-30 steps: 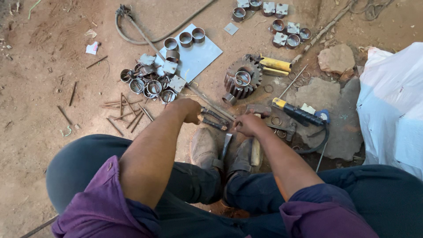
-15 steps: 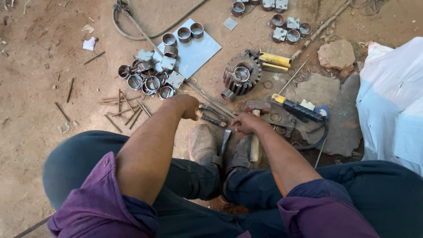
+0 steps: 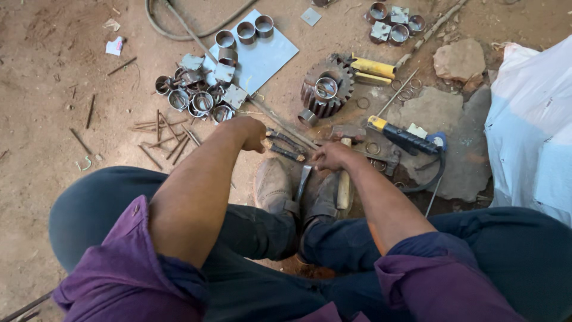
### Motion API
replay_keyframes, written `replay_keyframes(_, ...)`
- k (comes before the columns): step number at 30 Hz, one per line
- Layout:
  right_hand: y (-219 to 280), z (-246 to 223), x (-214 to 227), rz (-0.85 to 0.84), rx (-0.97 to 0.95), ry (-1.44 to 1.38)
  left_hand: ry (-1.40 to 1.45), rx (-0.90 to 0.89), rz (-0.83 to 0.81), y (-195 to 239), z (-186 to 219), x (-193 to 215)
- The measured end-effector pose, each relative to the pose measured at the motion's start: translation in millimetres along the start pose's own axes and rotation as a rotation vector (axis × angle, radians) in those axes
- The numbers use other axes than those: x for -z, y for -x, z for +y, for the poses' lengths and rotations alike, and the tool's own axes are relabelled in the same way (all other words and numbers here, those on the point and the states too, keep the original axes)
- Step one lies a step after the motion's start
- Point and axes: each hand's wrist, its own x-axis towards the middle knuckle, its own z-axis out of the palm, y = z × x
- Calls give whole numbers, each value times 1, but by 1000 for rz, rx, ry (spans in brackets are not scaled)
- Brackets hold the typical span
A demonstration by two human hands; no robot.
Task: The person assembles metal rings onto a gear, uses a hammer to align them, and secures them to the gear teeth using a welding torch while working on the ground.
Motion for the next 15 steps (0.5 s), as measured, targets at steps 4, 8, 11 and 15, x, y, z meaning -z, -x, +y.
replay_keyframes(4, 2, -6, 5, 19, -5, 32, -16, 0, -4, -3, -2, -2)
replay_keyframes(8, 4, -4, 5, 67, 39, -35, -12, -7, 10, -2, -4, -4)
replay_keyframes(11, 4, -5, 7, 86, 25, -1, -8, 8, 5, -1, -3, -2)
replay_keyframes(15, 12, -13, 14, 81, -17, -78, 16, 32, 1, -1, -3, -2)
